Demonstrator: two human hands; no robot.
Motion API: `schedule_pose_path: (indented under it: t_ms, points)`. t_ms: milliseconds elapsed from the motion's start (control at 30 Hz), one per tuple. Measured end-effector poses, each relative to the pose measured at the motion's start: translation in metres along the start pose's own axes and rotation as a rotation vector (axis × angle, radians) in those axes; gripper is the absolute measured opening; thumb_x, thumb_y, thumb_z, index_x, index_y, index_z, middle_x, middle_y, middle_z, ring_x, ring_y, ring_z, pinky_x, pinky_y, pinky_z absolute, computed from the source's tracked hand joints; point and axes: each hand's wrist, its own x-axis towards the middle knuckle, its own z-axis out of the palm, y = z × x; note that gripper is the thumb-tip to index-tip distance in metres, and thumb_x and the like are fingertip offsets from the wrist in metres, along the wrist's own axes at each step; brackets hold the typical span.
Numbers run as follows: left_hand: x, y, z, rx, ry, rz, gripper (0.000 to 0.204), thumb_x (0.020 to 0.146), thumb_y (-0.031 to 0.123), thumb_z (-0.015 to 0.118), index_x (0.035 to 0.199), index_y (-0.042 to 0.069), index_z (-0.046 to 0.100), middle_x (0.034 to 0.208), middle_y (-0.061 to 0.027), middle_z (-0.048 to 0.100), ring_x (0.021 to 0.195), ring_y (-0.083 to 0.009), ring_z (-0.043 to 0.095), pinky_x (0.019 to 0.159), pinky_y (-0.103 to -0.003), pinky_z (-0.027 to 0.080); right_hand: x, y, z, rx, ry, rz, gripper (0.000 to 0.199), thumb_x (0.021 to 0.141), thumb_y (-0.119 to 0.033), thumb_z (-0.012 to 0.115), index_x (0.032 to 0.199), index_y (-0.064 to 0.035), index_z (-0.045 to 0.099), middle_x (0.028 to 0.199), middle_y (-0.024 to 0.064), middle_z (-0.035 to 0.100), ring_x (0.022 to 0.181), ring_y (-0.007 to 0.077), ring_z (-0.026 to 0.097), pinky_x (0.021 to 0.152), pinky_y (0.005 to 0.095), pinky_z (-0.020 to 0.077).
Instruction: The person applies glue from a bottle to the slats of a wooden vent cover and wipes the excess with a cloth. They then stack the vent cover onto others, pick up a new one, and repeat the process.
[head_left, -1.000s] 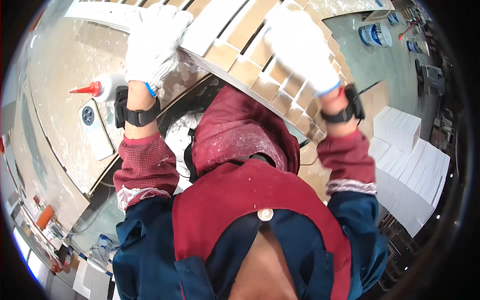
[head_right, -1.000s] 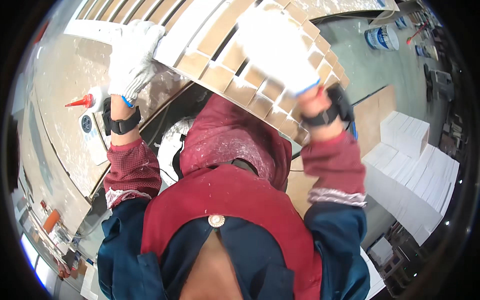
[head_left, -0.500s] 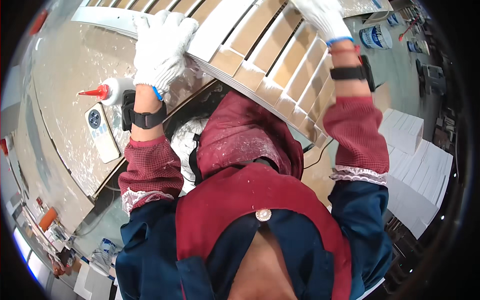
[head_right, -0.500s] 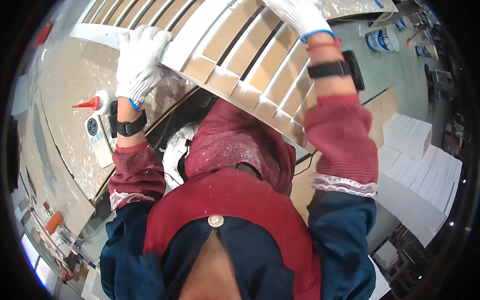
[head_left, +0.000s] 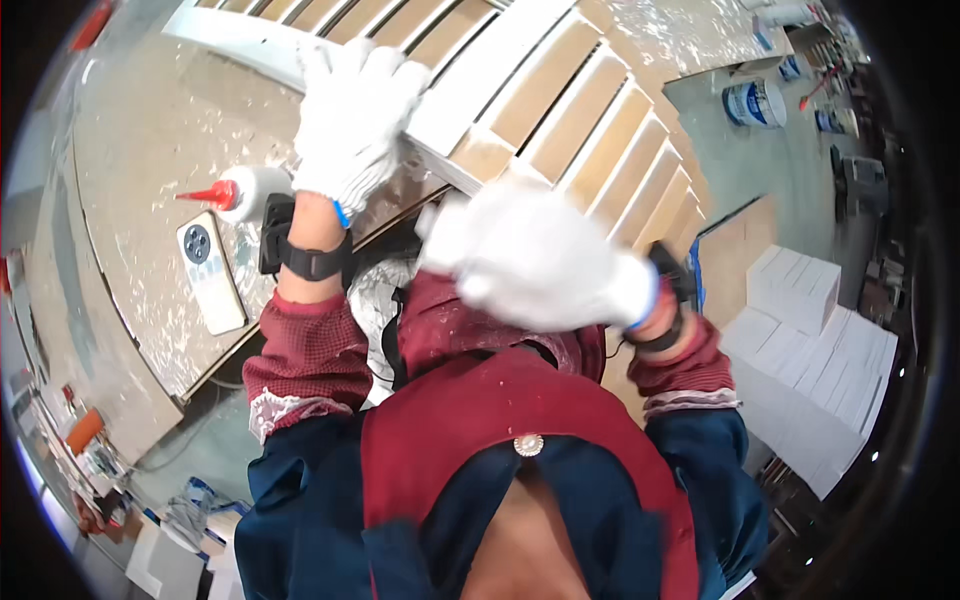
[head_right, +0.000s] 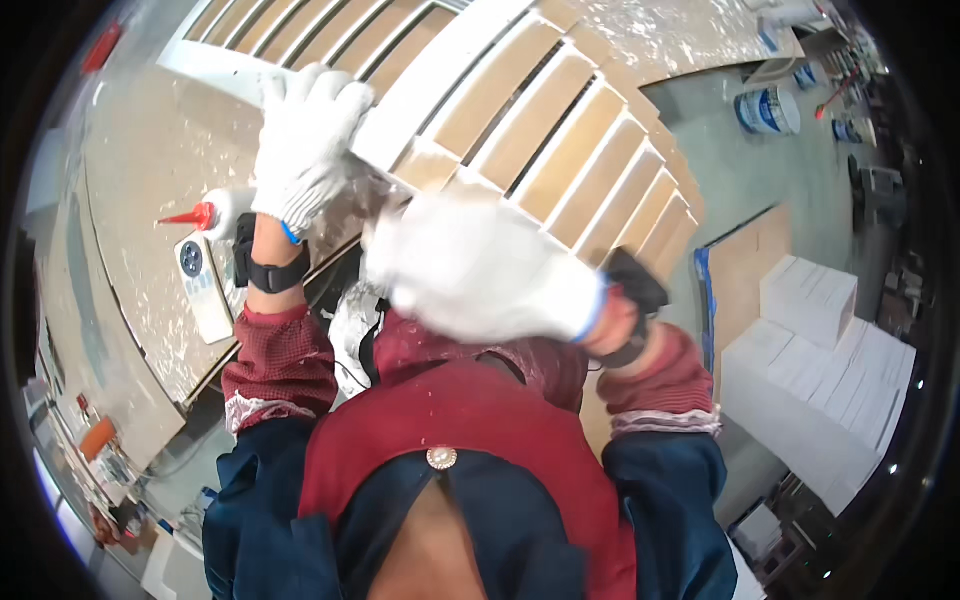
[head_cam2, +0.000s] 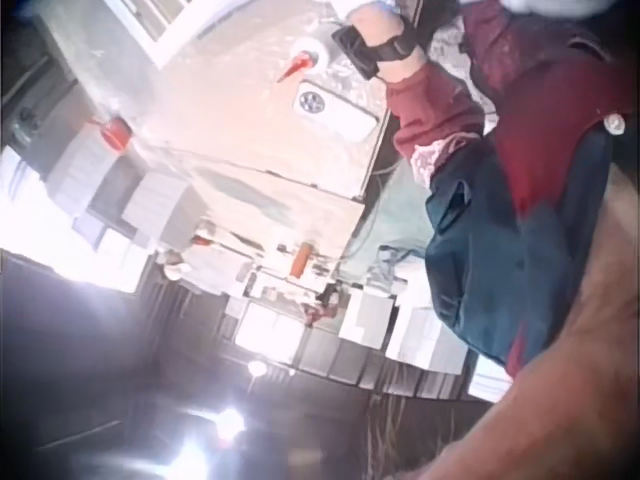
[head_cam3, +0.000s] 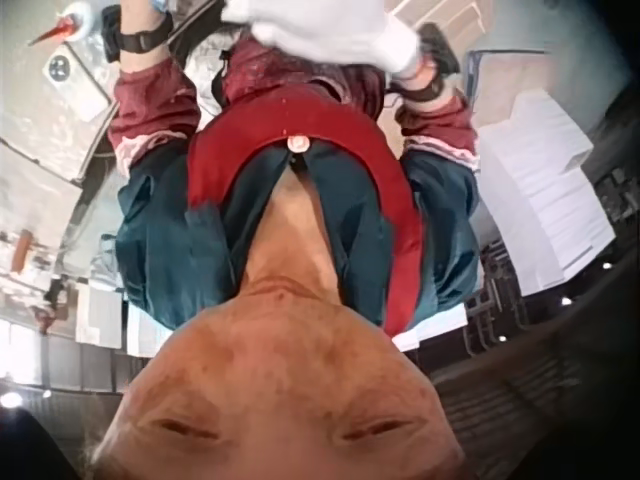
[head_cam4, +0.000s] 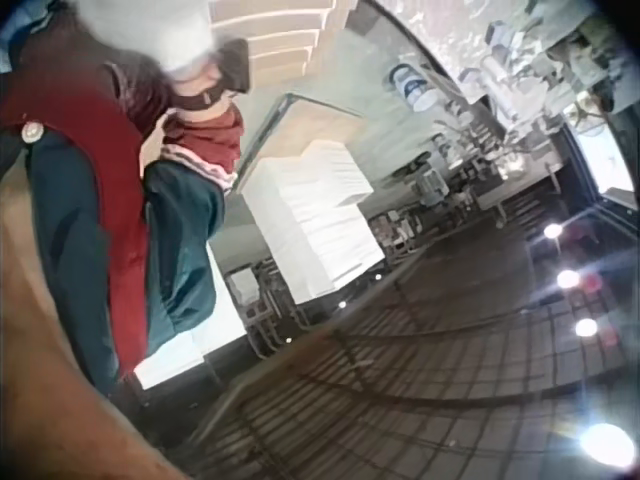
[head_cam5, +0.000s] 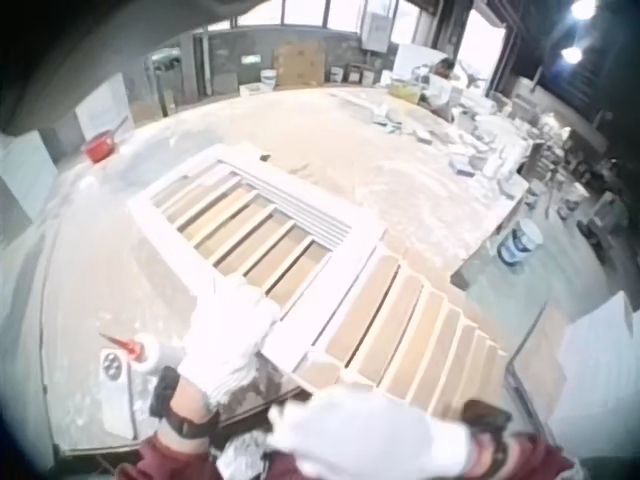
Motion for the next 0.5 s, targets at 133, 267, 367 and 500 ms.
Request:
schedule_pose_path:
  t_ms: [133,267,367,500]
  points:
    - [-0.005,0.003,-0.010,-0.002,-0.066,-0.033,0.046,0.068,0.005,0.065,0.112,0.013,0.056,0.105,-0.0065,0.059,0.106,-0.0284,0.054,0.098,-0.055,0.032,0.041,0.094,-0.072,-0.419,-0.040,0.468,0.026,0.085,-0.017,0.063,0.109,-0.0076,0.066,0.095,0.0115,0.067,0.091,0.0297,0.063,0.077,0.0392,0.0492]
    - [-0.009,0.000,0.016,-0.017,-0.013,-0.038,0.056,0.070,0.005,0.065,0.124,0.011,0.053,0.116,-0.0092,0.059,0.113,-0.0301,0.053,0.100,-0.055,0.032,0.058,0.134,-0.057,-0.446,0.137,0.468,0.022,0.084,-0.022,0.058,0.090,-0.0042,0.069,0.079,0.0207,0.065,0.076,0.0386,0.062,0.070,0.0454,0.0492]
    - [-0.033,-0.013,0.044,-0.261,-0.161,-0.200,0.061,0.071,0.005,0.064,0.131,0.007,0.049,0.122,-0.0121,0.057,0.115,-0.0314,0.052,0.102,-0.055,0.032,0.056,0.136,-0.021,-0.665,0.182,0.317,0.027,0.083,-0.024,0.060,0.100,-0.0049,0.068,0.093,0.0189,0.067,0.085,0.0368,0.062,0.076,0.0442,0.0496]
    - [-0.039,-0.011,0.040,-0.216,-0.153,-0.225,0.062,0.071,0.004,0.063,0.131,0.006,0.048,0.123,-0.0131,0.056,0.116,-0.0320,0.052,0.103,-0.055,0.032,0.053,0.055,0.009,-0.324,-0.042,0.121,0.026,0.083,-0.018,0.060,0.105,-0.0040,0.064,0.099,0.0140,0.063,0.083,0.0308,0.061,0.073,0.0390,0.0493]
